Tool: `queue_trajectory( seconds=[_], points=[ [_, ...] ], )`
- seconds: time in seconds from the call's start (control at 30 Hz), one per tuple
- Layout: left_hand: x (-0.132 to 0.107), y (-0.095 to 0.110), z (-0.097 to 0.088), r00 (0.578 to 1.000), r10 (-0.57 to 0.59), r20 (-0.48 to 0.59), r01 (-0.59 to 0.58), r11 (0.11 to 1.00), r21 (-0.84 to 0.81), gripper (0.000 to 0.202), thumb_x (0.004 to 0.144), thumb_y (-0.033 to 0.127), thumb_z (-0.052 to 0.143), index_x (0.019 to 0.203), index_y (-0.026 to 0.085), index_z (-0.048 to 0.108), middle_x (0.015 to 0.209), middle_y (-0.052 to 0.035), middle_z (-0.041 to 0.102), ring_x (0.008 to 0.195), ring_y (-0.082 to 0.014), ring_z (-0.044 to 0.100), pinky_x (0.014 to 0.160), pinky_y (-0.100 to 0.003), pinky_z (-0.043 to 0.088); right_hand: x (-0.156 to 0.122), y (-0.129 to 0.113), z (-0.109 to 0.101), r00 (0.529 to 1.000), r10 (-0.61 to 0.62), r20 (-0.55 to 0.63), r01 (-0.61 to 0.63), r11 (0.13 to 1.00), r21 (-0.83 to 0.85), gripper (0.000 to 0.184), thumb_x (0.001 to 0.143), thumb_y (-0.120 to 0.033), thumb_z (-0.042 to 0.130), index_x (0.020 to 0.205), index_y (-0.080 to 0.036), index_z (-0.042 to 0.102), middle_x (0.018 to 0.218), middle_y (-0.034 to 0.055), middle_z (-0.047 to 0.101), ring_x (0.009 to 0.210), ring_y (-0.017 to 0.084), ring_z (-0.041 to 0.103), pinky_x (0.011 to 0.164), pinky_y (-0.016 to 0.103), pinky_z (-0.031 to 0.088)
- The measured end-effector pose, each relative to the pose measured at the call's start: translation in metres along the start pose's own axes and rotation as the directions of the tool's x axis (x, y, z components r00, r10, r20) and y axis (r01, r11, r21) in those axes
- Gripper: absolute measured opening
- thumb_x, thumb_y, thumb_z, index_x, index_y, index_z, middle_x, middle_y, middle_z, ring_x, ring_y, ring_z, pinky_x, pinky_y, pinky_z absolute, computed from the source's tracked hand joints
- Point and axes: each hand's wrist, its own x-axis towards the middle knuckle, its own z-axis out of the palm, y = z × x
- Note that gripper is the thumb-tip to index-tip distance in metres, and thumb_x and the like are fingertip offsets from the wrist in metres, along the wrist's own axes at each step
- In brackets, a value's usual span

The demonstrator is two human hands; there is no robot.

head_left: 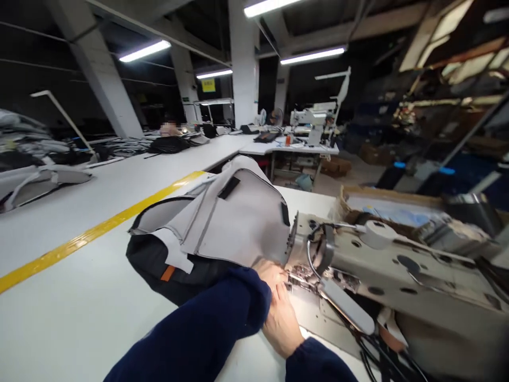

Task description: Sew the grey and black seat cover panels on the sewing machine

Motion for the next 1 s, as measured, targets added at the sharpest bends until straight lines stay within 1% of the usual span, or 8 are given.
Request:
queue_trajectory(
  seconds=[0.1, 0.2, 0.3, 0.4, 0.53, 0.8, 0.9, 1.0],
  points=[
    [-0.014, -0.008, -0.028, 0.989, -0.147, 0.03, 0.143, 0.984, 0.104, 0.028, 0.089, 0.022, 0.048, 0.109, 0.017, 0.067, 0.114, -0.0101, 0.066, 0.112, -0.0281, 0.055, 0.105, -0.053, 0.036, -0.004, 0.006, 0.006, 0.999, -0.045, 0.025, 0.046, 0.996, -0.078, 0.038, 0.085, -0.019, 0.048, 0.118, -0.006, 0.061, 0.117, 0.0242, 0.057, 0.115, 0.04, 0.048, 0.101, 0.057, 0.037],
    [-0.047, -0.03, -0.047, 0.869, -0.495, -0.002, 0.494, 0.866, 0.083, 0.042, 0.088, 0.027, 0.049, 0.129, 0.025, 0.056, 0.147, -0.0075, 0.04, 0.139, -0.0425, 0.018, 0.103, -0.076, 0.013, -0.011, 0.013, 0.016, 0.999, -0.048, -0.015, 0.045, 0.986, -0.158, 0.043, 0.088, -0.029, 0.051, 0.124, -0.008, 0.057, 0.13, 0.0261, 0.047, 0.122, 0.04, 0.044, 0.098, 0.051, 0.044],
    [-0.086, -0.051, -0.043, 0.722, -0.685, 0.101, 0.691, 0.722, -0.045, 0.067, 0.083, 0.051, 0.053, 0.145, 0.037, 0.032, 0.158, 0.0014, 0.011, 0.139, -0.0501, 0.001, 0.097, -0.08, 0.014, -0.015, 0.016, 0.022, 0.998, -0.039, -0.043, 0.03, 0.982, -0.188, 0.041, 0.088, -0.032, 0.052, 0.123, -0.012, 0.059, 0.129, 0.0248, 0.049, 0.119, 0.039, 0.048, 0.094, 0.05, 0.048],
    [-0.111, -0.058, -0.026, 0.676, -0.714, 0.179, 0.731, 0.681, -0.044, 0.088, 0.074, 0.061, 0.061, 0.149, 0.034, 0.023, 0.158, -0.0051, 0.01, 0.136, -0.0537, 0.008, 0.095, -0.075, 0.025, -0.017, 0.016, 0.024, 0.997, -0.029, -0.071, 0.014, 0.979, -0.201, 0.041, 0.088, -0.034, 0.052, 0.123, -0.013, 0.06, 0.13, 0.0244, 0.049, 0.119, 0.038, 0.05, 0.093, 0.048, 0.05],
    [-0.12, -0.05, -0.016, 0.711, -0.702, -0.034, 0.702, 0.712, -0.003, 0.054, 0.085, 0.041, 0.052, 0.135, 0.021, 0.048, 0.133, -0.0147, 0.049, 0.119, -0.038, 0.042, 0.089, -0.058, 0.04, -0.016, 0.015, 0.027, 0.994, -0.038, -0.098, 0.017, 0.977, -0.213, 0.041, 0.089, -0.037, 0.053, 0.121, -0.013, 0.061, 0.132, 0.0255, 0.049, 0.118, 0.038, 0.052, 0.091, 0.046, 0.052],
    [-0.137, -0.048, -0.012, 0.813, -0.578, -0.077, 0.58, 0.815, 0.002, 0.023, 0.088, 0.025, 0.047, 0.101, 0.017, 0.065, 0.108, -0.01, 0.06, 0.109, -0.025, 0.05, 0.089, -0.044, 0.041, -0.035, 0.023, -0.006, 0.973, -0.175, -0.149, 0.185, 0.981, 0.054, 0.028, 0.09, -0.012, 0.04, 0.109, -0.017, 0.061, 0.111, 0.0107, 0.067, 0.103, 0.022, 0.064, 0.101, 0.046, 0.046],
    [-0.187, -0.054, 0.002, 0.83, -0.554, -0.068, 0.556, 0.831, 0.01, 0.023, 0.087, 0.021, 0.047, 0.1, 0.02, 0.066, 0.103, -0.0082, 0.063, 0.101, -0.0218, 0.054, 0.089, -0.039, 0.043, -0.065, 0.037, -0.031, 0.966, -0.128, -0.223, 0.169, 0.97, 0.175, 0.026, 0.091, -0.015, 0.044, 0.113, -0.02, 0.058, 0.111, 0.0084, 0.067, 0.102, 0.021, 0.065, 0.102, 0.041, 0.046],
    [-0.289, -0.059, 0.021, 0.901, -0.395, -0.18, 0.41, 0.911, 0.048, 0.04, 0.082, 0.019, 0.045, 0.118, 0.022, 0.063, 0.109, -0.009, 0.066, 0.099, -0.0219, 0.057, 0.09, -0.037, 0.046, -0.083, 0.045, -0.049, 0.982, 0.05, -0.182, -0.002, 0.966, 0.258, 0.026, 0.094, -0.019, 0.043, 0.117, -0.022, 0.056, 0.111, 0.0063, 0.066, 0.1, 0.022, 0.065, 0.093, 0.038, 0.052]
  ],
)
